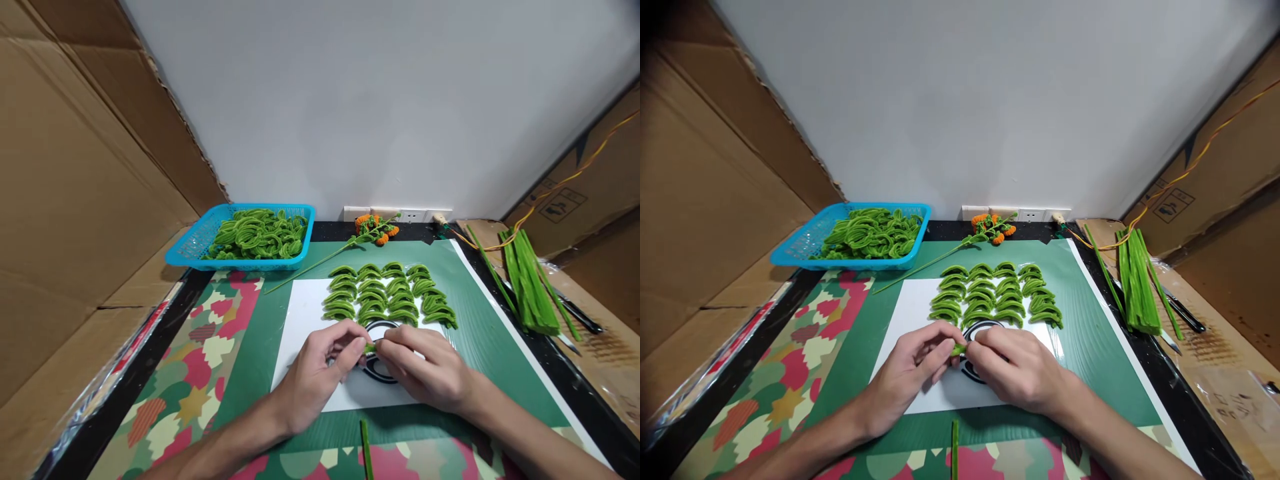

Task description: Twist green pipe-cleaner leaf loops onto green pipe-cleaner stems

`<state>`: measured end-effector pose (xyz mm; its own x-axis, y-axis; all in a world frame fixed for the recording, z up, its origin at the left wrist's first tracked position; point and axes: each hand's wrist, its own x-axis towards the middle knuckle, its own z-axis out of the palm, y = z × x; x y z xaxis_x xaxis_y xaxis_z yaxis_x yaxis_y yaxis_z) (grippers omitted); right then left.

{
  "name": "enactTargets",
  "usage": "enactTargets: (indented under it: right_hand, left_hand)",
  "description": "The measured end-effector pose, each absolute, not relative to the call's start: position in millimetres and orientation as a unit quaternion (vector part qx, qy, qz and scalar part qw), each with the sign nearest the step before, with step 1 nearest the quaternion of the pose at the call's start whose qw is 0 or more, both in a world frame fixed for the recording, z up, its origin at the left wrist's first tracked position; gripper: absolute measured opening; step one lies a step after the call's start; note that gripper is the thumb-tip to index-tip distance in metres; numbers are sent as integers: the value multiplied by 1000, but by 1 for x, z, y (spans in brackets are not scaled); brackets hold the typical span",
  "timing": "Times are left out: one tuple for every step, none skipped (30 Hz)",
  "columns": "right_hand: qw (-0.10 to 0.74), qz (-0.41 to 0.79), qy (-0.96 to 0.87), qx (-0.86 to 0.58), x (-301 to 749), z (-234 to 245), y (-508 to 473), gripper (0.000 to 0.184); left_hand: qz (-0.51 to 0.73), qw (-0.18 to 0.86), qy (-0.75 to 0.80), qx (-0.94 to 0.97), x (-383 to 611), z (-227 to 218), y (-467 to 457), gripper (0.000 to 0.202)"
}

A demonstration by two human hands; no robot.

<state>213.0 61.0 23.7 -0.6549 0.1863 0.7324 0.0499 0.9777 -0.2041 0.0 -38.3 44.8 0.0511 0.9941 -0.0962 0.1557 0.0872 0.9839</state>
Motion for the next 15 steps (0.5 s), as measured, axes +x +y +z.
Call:
enactTargets:
  right_hand:
    - [416, 64, -906, -48, 214, 22, 62, 20]
    - [426, 55, -903, -34, 214, 21, 64, 21]
    - [436, 51, -898, -23, 214, 20, 64, 22]
    - [442, 49, -895, -17, 214, 19, 65, 22]
    - [443, 47, -895, -17, 214, 20, 65, 22]
    - [441, 46, -896, -20, 214, 20, 65, 22]
    - [437, 47, -898, -27, 214, 20, 65, 22]
    - [433, 49, -900, -34, 214, 21, 64, 22]
    - [431, 53, -900, -40, 213, 22, 64, 22]
    - [432, 58, -899, -45, 213, 23, 64, 21]
    - [433, 62, -898, -46, 212, 24, 64, 20]
    - [431, 63, -899, -44, 212, 25, 64, 19]
    - [426, 63, -902, -39, 211, 26, 64, 18]
    - [420, 62, -904, -36, 211, 26, 64, 16]
    - [414, 62, -907, -34, 211, 27, 64, 14]
  left_hand:
    - [425, 525, 535, 508, 0, 44, -38, 40]
    - [422, 546, 527, 496, 0, 44, -38, 40]
    - [414, 562, 521, 491, 1, 43, -38, 40]
    - [409, 574, 515, 488, 1, 42, -38, 40]
    - [407, 581, 509, 487, 2, 41, -38, 39]
    - [409, 586, 502, 486, 2, 41, -37, 38]
    - [414, 590, 496, 484, 3, 41, -37, 37]
    - [421, 594, 490, 479, 3, 40, -37, 36]
    - [426, 596, 488, 474, 4, 40, -37, 35]
    - [427, 596, 490, 472, 4, 40, -37, 35]
    - [424, 595, 494, 472, 4, 40, -37, 34]
    - [419, 592, 499, 474, 4, 40, -38, 33]
    - [412, 587, 506, 479, 4, 41, -38, 32]
    - [404, 577, 515, 489, 3, 41, -39, 31]
    - [397, 559, 525, 504, 2, 42, -39, 30]
